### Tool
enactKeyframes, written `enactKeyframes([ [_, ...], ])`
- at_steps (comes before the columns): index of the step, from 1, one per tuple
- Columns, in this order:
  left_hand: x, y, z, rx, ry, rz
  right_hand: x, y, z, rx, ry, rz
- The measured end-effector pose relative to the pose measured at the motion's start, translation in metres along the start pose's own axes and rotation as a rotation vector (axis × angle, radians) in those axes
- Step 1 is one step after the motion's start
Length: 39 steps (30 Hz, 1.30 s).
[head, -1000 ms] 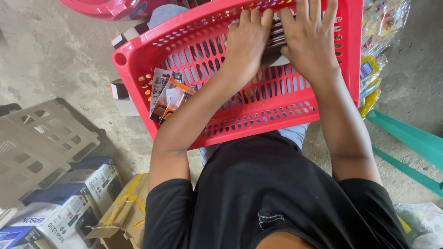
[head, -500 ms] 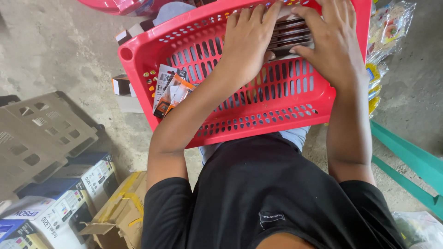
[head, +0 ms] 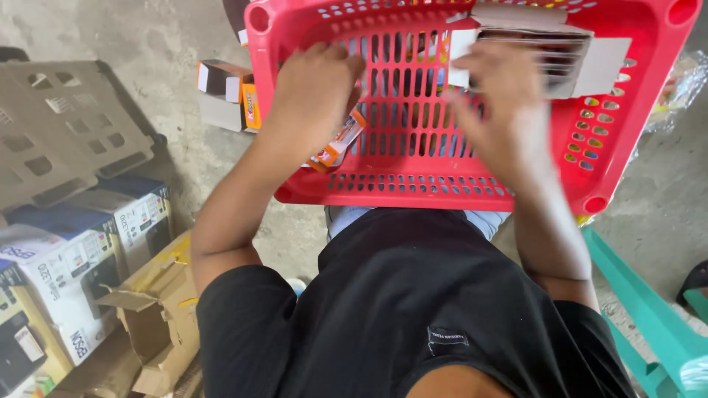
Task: Unboxing individual battery packs and organizing them into a red plastic storage basket.
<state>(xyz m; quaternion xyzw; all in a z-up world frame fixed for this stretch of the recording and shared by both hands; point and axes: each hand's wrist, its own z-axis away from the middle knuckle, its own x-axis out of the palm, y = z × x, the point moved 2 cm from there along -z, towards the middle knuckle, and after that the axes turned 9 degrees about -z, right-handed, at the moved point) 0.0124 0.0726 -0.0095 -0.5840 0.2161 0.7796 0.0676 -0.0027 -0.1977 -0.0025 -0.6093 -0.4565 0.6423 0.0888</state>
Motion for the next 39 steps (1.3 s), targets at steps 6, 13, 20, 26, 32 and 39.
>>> enactKeyframes([
  [6, 0.046, 0.002, 0.03, -0.128, 0.125, -0.18, 0.057, -0.038, -0.013, -0.13, -0.298, -0.044],
  [13, 0.043, 0.003, 0.034, -0.133, 0.17, 0.074, 0.074, -0.033, 0.002, 0.015, -0.394, -0.121],
  [20, -0.028, 0.03, 0.024, -0.224, 0.112, 0.617, 0.046, -0.052, 0.001, 0.03, -0.267, -0.202],
  [26, -0.033, 0.055, -0.007, 0.028, 0.237, 0.928, -0.018, -0.014, 0.027, 0.152, 0.134, -0.312],
  [32, -0.006, 0.091, -0.044, 0.178, 0.149, 0.744, -0.072, 0.008, 0.036, 0.246, 0.318, -0.27],
  [39, 0.005, 0.1, -0.053, 0.261, 0.372, 0.383, -0.064, 0.019, 0.034, 0.159, 0.336, -0.149],
])
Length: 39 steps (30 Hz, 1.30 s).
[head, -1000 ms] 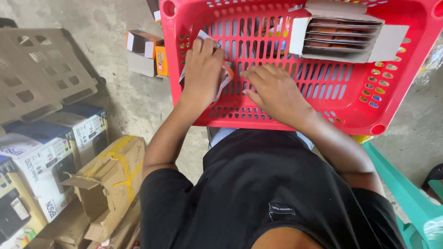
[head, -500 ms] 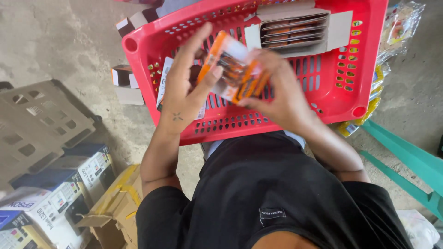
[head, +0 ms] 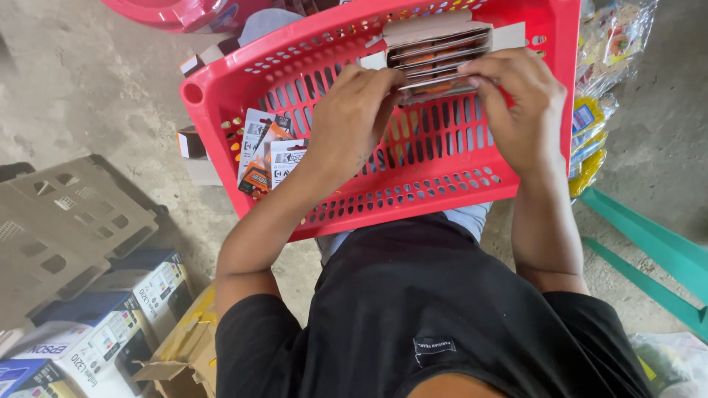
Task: Unboxing individual battery packs and organizing them into a red plastic storage basket.
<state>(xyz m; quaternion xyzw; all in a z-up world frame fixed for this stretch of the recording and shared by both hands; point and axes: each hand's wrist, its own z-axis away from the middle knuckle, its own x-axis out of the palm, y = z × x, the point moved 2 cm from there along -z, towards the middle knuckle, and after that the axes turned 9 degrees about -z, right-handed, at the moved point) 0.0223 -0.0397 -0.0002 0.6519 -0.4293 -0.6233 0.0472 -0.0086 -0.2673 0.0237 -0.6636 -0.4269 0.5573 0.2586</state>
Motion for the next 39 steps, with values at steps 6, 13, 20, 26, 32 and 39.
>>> enactKeyframes([
  [6, 0.01, 0.003, -0.003, 0.039, 0.029, -0.106, -0.001, 0.021, 0.003, -0.03, -0.008, 0.093],
  [13, 0.019, -0.003, 0.002, 0.069, 0.018, -0.241, 0.011, 0.039, 0.011, -0.046, -0.035, 0.163],
  [20, 0.024, -0.006, 0.004, 0.077, 0.01, -0.312, 0.023, 0.056, 0.019, -0.093, -0.075, 0.406],
  [26, 0.027, -0.009, 0.006, 0.072, 0.032, -0.299, 0.025, 0.051, 0.018, -0.07, -0.107, 0.45],
  [32, 0.009, -0.008, 0.009, 0.039, 0.036, -0.234, 0.019, 0.029, 0.004, -0.036, -0.118, 0.347],
  [39, -0.014, -0.021, 0.025, -0.076, -0.064, -0.268, 0.024, 0.027, 0.003, -0.008, -0.135, 0.31],
])
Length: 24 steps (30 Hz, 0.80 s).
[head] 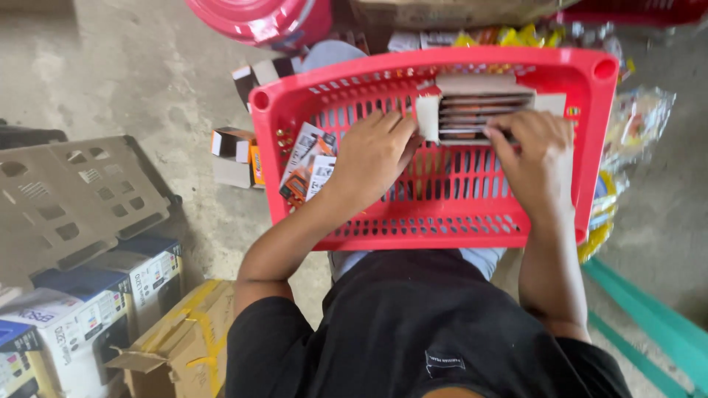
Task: Unboxing individual battery packs and organizing them into a red plastic storage basket.
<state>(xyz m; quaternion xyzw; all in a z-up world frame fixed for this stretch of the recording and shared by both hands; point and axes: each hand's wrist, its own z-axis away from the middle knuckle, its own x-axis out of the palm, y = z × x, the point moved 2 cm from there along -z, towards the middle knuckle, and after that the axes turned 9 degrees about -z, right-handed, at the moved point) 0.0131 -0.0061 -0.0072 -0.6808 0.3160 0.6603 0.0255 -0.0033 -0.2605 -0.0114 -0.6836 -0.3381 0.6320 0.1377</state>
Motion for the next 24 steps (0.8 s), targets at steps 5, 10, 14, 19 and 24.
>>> enactKeyframes([
  [5, 0.033, -0.039, 0.037, -0.162, -0.202, -0.296, 0.011, 0.006, 0.001, -0.004, -0.026, -0.032],
  [10, 0.093, -0.072, 0.058, -0.237, -0.168, -0.556, 0.023, 0.005, -0.003, -0.039, -0.009, -0.056],
  [14, 0.11, -0.081, 0.06, -0.221, -0.377, -0.461, 0.03, 0.005, -0.002, -0.052, 0.012, -0.039],
  [19, 0.122, -0.094, 0.068, -0.187, -0.35, -0.404, 0.034, 0.004, 0.002, -0.04, 0.039, -0.04],
  [24, 0.06, -0.077, 0.06, -0.229, -0.446, 0.099, 0.035, 0.001, 0.002, -0.025, 0.041, -0.044],
])
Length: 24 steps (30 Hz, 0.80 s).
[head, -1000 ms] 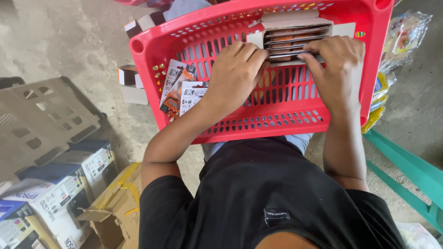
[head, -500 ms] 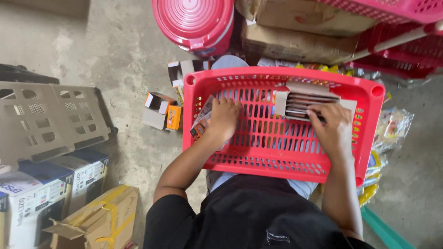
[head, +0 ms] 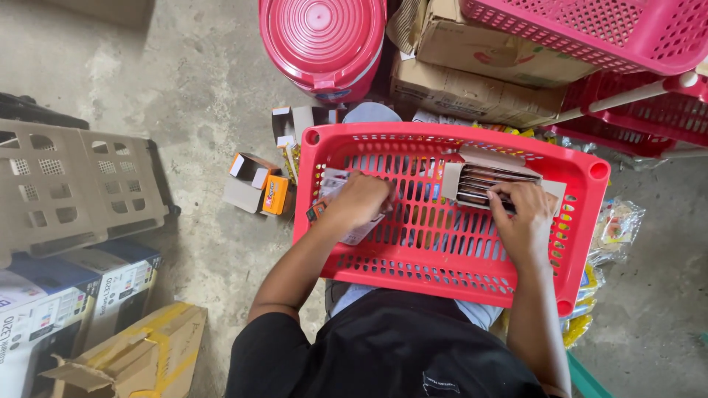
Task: Unboxing individual battery packs and organizing them into a red plastic storage basket.
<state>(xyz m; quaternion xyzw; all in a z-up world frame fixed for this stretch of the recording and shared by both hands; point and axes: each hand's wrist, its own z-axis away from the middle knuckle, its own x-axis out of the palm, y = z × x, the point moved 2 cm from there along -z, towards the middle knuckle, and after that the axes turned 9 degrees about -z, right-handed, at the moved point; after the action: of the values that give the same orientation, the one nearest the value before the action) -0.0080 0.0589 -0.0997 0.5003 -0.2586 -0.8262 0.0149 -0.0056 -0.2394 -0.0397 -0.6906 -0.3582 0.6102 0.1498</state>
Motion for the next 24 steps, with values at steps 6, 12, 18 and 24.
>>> enactKeyframes([
  [6, 0.004, 0.002, 0.003, 0.078, -0.22, 0.026, -0.007, -0.007, -0.002, 0.004, -0.054, 0.011],
  [12, -0.093, 0.045, 0.022, 0.194, -0.033, 0.368, -0.02, -0.023, -0.004, -0.041, -0.135, -0.074],
  [18, -0.089, 0.065, 0.008, 0.179, 0.206, 0.795, -0.019, -0.005, 0.013, 0.213, -0.278, -0.477],
  [24, -0.08, 0.092, -0.023, 0.279, 0.276, 0.615, -0.038, 0.004, 0.007, 0.254, -0.013, -0.424],
])
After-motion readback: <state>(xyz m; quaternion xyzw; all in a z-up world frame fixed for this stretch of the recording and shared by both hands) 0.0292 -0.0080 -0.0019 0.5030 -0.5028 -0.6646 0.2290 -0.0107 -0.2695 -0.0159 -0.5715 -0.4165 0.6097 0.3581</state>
